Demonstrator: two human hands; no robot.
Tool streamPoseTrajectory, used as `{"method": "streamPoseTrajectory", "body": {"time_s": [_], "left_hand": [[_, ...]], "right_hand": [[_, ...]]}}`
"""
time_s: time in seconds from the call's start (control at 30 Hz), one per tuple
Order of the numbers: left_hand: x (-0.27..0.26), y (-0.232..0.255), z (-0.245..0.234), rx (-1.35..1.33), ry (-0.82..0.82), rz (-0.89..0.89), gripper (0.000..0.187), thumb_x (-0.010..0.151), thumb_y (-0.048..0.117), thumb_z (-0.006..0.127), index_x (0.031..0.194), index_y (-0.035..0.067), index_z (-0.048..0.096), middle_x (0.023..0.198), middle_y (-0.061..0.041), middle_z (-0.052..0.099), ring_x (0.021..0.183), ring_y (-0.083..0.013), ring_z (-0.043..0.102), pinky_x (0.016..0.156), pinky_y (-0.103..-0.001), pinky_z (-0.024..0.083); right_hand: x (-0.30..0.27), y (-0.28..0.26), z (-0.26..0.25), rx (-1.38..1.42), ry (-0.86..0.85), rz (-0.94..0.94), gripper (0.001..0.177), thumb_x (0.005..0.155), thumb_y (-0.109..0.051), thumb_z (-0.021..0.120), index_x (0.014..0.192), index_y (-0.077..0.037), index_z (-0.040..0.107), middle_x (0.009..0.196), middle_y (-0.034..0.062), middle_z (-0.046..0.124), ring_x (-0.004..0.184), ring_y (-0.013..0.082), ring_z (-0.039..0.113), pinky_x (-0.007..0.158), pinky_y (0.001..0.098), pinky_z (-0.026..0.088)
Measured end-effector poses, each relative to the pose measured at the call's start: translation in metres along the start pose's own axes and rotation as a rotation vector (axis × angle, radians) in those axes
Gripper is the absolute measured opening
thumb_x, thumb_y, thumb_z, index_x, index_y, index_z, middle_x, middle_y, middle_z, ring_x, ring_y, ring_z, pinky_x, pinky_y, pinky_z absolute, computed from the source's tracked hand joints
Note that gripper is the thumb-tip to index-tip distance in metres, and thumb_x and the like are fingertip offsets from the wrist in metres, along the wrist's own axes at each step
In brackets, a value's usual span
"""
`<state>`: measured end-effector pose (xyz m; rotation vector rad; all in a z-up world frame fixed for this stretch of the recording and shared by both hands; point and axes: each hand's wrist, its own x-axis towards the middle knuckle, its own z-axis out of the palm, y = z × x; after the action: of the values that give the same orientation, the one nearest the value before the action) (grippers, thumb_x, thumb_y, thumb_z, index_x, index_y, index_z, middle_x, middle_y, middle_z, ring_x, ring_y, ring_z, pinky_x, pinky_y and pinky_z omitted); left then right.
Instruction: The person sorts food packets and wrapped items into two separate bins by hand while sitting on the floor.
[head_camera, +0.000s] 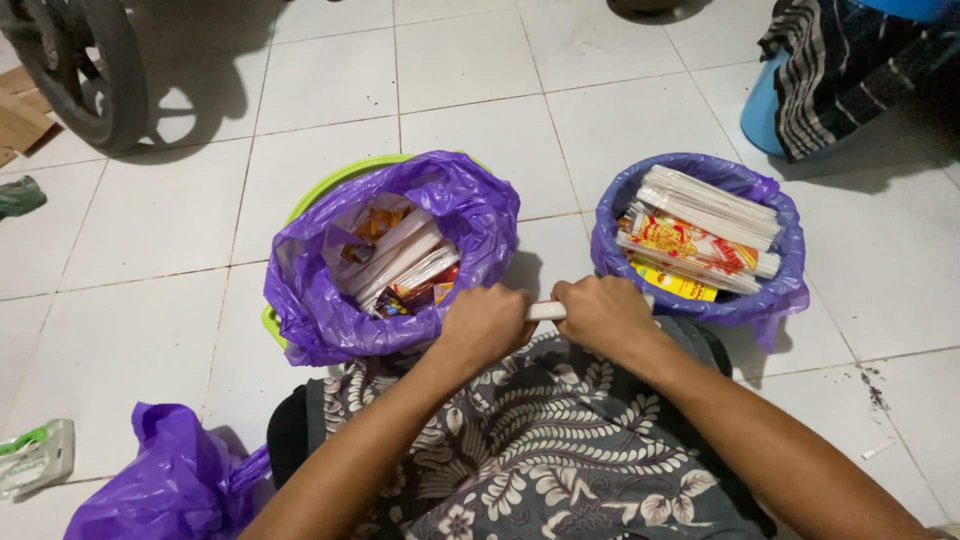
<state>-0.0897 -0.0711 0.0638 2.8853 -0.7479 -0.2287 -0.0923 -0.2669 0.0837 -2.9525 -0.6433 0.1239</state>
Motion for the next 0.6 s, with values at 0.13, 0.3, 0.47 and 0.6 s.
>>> {"method": "streamPoseTrajectory", "body": {"time_s": [0.13, 0.3, 0.47, 0.6], "left_hand": [[-0.006, 0.008, -0.025, -0.007, 0.173, 0.116, 0.036, 0.087, 0.042, 0.07, 0.097, 0.008, 0.067, 0.07, -0.015, 0.07, 0.061, -0.035, 0.071, 0.056, -0.049, 0.056], [0.007, 0.02, -0.04, -0.143, 0.288, 0.295, 0.042, 0.095, 0.046, 0.067, 0.106, 0.006, 0.062, 0.085, -0.016, 0.07, 0.077, -0.0378, 0.07, 0.06, -0.05, 0.053], [0.06, 0.027, -0.016, -0.095, 0.337, 0.404, 0.03, 0.095, 0.032, 0.065, 0.114, 0.009, 0.06, 0.095, -0.011, 0.066, 0.086, -0.0322, 0.068, 0.068, -0.047, 0.055], [0.11, 0.045, -0.001, -0.04, 0.319, 0.379, 0.035, 0.093, 0.018, 0.065, 0.127, 0.015, 0.06, 0.108, -0.007, 0.066, 0.099, -0.0285, 0.067, 0.074, -0.045, 0.057]], "right_hand": [[-0.008, 0.015, -0.008, 0.03, 0.073, -0.044, 0.023, 0.079, -0.026, 0.072, 0.097, -0.013, 0.07, 0.08, 0.0119, 0.074, 0.075, 0.0359, 0.074, 0.066, 0.05, 0.057], [-0.028, 0.049, -0.031, 0.253, 0.211, -0.17, 0.046, 0.081, -0.035, 0.072, 0.117, -0.007, 0.065, 0.104, 0.0166, 0.07, 0.098, 0.0372, 0.067, 0.083, 0.0492, 0.054], [-0.039, 0.114, -0.012, 0.204, 0.317, -0.127, 0.04, 0.085, -0.028, 0.07, 0.12, -0.007, 0.066, 0.113, 0.0165, 0.069, 0.105, 0.0358, 0.065, 0.09, 0.0486, 0.05], [-0.044, 0.167, 0.015, 0.158, 0.353, 0.07, 0.035, 0.089, -0.02, 0.067, 0.123, -0.012, 0.068, 0.117, 0.0093, 0.07, 0.115, 0.0302, 0.065, 0.101, 0.0461, 0.047]]}}
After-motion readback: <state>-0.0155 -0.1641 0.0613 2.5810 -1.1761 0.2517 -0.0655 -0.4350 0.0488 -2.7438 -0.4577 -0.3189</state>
